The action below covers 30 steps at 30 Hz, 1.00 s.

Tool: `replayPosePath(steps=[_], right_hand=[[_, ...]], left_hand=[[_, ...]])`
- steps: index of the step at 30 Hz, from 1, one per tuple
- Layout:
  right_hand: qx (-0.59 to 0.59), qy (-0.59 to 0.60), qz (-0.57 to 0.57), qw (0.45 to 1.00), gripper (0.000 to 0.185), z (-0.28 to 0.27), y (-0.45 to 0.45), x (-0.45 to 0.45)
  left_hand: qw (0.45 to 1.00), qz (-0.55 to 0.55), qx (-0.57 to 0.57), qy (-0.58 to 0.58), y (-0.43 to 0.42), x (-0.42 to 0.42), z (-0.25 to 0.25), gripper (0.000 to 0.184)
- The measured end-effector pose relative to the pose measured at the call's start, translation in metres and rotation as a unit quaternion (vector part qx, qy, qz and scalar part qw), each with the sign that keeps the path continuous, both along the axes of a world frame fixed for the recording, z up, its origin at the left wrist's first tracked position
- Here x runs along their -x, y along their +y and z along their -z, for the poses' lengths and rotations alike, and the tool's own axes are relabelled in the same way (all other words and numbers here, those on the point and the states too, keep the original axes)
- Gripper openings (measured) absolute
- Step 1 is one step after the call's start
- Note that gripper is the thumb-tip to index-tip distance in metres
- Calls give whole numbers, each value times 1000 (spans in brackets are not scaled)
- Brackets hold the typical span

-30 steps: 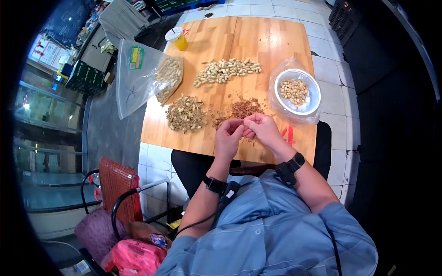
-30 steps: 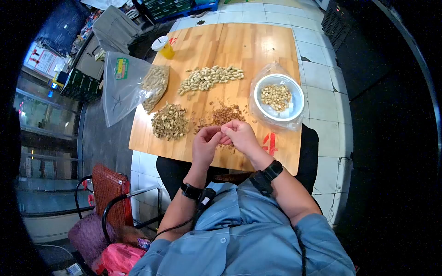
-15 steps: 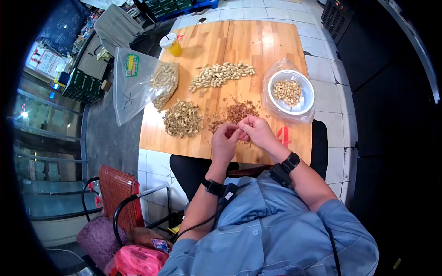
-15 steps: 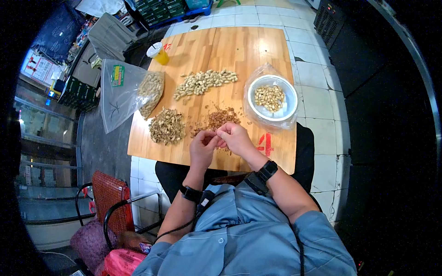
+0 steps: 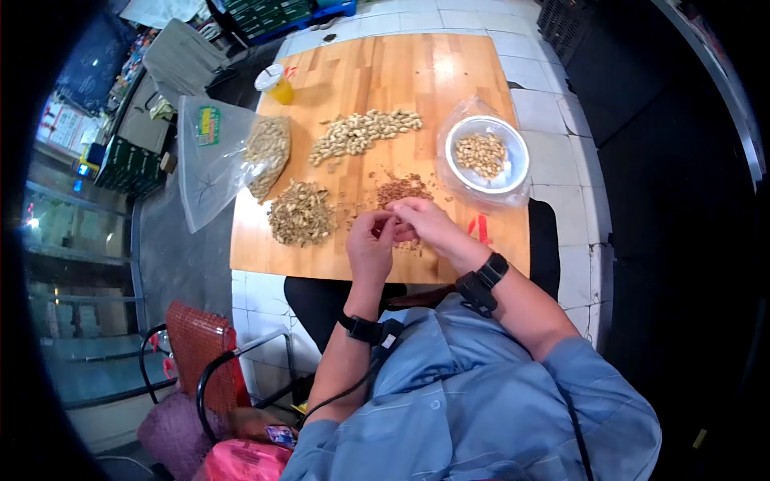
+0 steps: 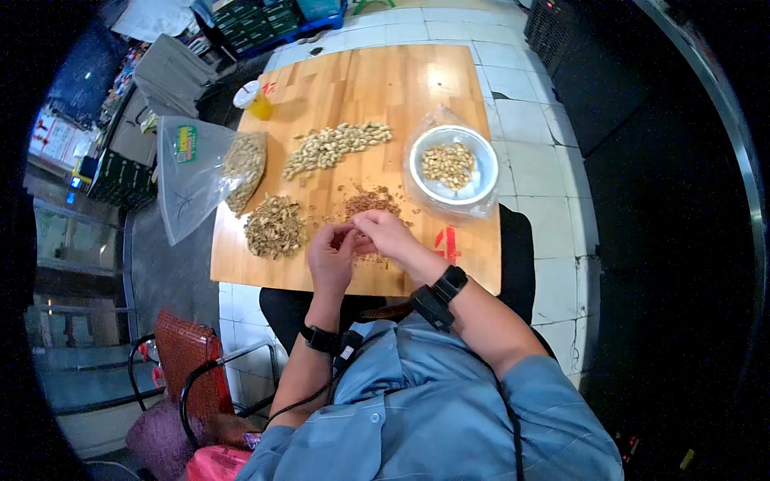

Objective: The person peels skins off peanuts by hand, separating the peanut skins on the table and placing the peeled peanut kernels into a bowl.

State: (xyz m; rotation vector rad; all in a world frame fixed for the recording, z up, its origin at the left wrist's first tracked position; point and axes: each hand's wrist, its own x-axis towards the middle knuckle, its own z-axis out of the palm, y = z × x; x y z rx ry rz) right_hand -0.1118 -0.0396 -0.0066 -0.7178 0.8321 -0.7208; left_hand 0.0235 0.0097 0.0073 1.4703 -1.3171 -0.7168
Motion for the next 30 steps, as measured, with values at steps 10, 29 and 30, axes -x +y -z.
replayPosePath(steps=[10,29,30], right_hand=[[-9,-63,-25,998,34,3,5,7],[174,228,145,947,24,-48,-60,103],[169,242,151,944,24,-52,-65,107]], left_hand=[[983,15,45,-175,1,8,-9,8],[994,16,73,-86,8,-20,5,24],[991,10,80,-106,9,-21,5,24]])
